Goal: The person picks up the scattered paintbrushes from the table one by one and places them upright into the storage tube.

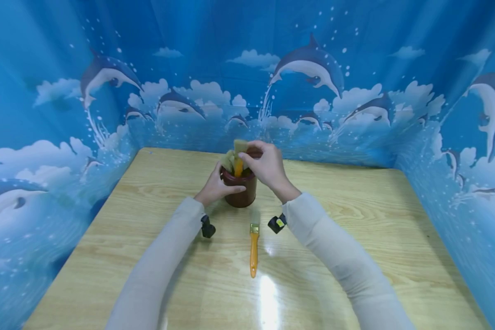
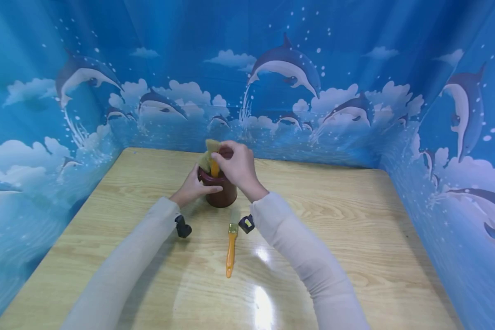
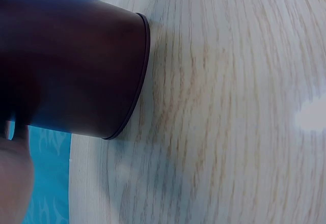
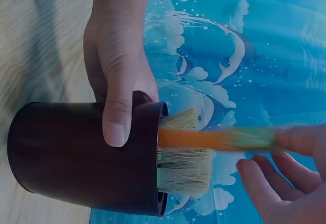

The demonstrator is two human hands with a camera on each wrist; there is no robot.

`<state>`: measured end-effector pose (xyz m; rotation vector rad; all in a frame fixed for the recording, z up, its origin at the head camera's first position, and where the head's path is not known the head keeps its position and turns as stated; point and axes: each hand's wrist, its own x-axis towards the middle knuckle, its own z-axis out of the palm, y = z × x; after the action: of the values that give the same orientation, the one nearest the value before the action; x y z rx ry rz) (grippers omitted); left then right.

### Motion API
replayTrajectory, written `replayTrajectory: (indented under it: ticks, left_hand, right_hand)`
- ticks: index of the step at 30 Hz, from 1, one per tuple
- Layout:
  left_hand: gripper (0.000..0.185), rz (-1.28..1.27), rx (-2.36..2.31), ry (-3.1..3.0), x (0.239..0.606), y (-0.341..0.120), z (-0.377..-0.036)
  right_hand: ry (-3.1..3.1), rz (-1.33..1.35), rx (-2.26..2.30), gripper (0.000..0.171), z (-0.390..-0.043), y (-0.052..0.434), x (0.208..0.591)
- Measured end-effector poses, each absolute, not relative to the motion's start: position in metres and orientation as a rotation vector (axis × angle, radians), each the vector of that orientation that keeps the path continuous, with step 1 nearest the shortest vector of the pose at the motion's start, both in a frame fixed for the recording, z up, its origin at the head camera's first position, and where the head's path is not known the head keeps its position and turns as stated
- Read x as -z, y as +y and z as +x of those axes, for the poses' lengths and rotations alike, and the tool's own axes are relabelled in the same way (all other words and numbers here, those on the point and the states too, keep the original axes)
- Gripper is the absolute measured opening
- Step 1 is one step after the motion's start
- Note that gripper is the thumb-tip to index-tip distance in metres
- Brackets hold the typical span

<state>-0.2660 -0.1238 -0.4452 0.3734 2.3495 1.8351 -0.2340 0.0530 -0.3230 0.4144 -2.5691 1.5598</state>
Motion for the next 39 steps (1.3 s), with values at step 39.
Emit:
replayTrajectory:
  ticks: [39]
  left_hand:
    - [0.110, 0.365, -1.839, 2.384, 0.455, -0.126, -0.271]
  right_hand:
    - [-2.825, -0.120, -1.805, 0.033, -0.175, 0.102, 0.455]
